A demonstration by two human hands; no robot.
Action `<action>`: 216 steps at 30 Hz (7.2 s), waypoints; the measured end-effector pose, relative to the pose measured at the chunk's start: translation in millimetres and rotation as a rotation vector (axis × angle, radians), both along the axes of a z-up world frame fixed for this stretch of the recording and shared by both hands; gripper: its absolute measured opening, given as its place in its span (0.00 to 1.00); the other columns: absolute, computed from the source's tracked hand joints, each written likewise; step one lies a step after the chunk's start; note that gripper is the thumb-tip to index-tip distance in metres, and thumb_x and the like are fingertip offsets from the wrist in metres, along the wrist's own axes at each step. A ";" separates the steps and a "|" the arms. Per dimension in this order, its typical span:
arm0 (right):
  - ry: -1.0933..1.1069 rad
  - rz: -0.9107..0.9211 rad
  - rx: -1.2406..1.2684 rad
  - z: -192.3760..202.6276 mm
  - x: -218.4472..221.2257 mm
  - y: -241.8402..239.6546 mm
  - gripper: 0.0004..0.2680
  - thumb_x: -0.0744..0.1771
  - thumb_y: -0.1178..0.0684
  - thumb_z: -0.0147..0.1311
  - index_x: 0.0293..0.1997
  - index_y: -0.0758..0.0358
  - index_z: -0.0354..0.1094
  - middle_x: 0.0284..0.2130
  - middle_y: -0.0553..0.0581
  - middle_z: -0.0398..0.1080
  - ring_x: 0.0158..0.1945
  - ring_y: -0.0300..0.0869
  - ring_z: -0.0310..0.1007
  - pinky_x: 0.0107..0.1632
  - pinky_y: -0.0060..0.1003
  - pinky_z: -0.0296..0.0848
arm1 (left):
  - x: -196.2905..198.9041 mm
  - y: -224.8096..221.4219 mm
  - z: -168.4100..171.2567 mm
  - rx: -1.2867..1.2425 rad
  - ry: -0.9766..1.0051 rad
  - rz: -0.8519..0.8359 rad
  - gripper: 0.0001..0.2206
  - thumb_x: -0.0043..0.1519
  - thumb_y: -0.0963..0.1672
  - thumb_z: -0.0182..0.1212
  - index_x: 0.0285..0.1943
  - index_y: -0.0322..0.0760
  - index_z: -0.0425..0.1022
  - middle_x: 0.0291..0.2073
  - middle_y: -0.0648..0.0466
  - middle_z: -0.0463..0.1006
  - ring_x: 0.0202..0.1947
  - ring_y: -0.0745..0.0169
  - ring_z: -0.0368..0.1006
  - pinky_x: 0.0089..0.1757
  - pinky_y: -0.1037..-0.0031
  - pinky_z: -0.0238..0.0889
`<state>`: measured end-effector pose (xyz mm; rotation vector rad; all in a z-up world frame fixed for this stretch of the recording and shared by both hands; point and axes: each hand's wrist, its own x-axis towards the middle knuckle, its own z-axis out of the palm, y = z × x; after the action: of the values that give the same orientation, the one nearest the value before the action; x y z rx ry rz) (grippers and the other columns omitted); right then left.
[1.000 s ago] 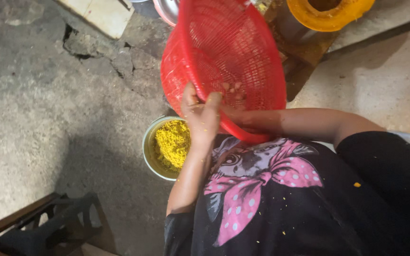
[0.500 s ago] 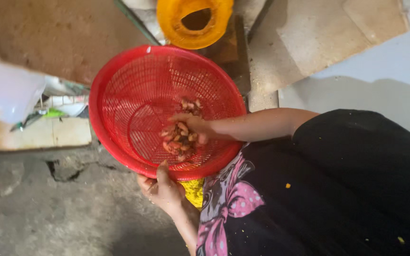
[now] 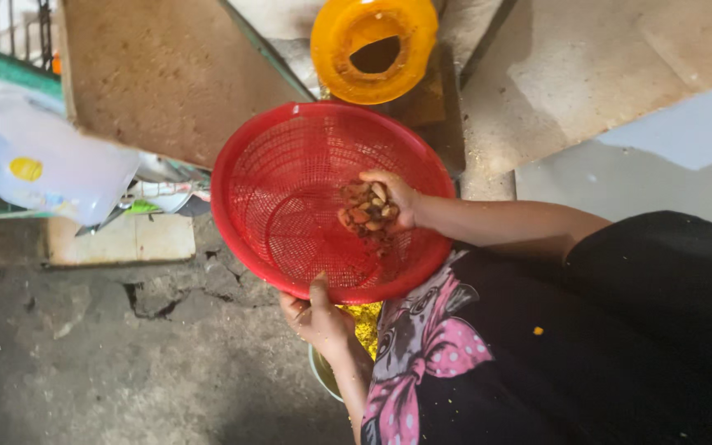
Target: The person uses a red plastic scoop to transfer yellow ground material from a metal bowl into a white bucket. They then pick up a red basket containing brown nuts and transfer the nuts by hand into a yellow bowl.
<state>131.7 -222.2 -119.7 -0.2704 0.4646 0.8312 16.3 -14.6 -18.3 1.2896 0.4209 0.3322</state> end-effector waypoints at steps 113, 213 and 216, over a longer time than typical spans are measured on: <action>-1.653 0.977 -1.924 -1.1 222.6 -179.9 0.27 0.60 0.57 0.64 0.67 0.38 0.65 0.73 0.49 0.55 0.71 0.55 0.58 0.71 0.50 0.58 | 52.4 -66.0 17.3 -0.008 -0.014 0.018 0.08 0.64 0.36 0.61 0.50 0.30 0.71 0.41 0.51 0.80 0.39 0.66 0.75 0.45 0.74 0.70; -1.914 -0.019 -1.553 15.3 55.0 15.3 0.15 0.73 0.47 0.55 0.66 0.61 0.64 0.48 0.64 0.68 0.52 0.55 0.68 0.56 0.55 0.68 | -40.6 -32.5 137.0 0.615 -0.461 -0.339 0.11 0.55 0.37 0.66 0.32 0.39 0.65 0.26 0.57 0.68 0.24 0.66 0.66 0.31 0.75 0.59; -1.576 0.096 -1.367 4.6 37.3 28.9 0.13 0.71 0.48 0.55 0.59 0.61 0.66 0.47 0.61 0.65 0.41 0.48 0.70 0.45 0.46 0.76 | -33.0 -34.4 135.8 0.472 -0.354 -0.391 0.10 0.57 0.37 0.67 0.34 0.37 0.67 0.24 0.61 0.66 0.25 0.72 0.59 0.32 0.77 0.54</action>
<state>169.0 -193.3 -115.1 -2.0137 -0.5844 0.0594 -16.7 -49.0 117.5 1.6953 -0.2277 0.3291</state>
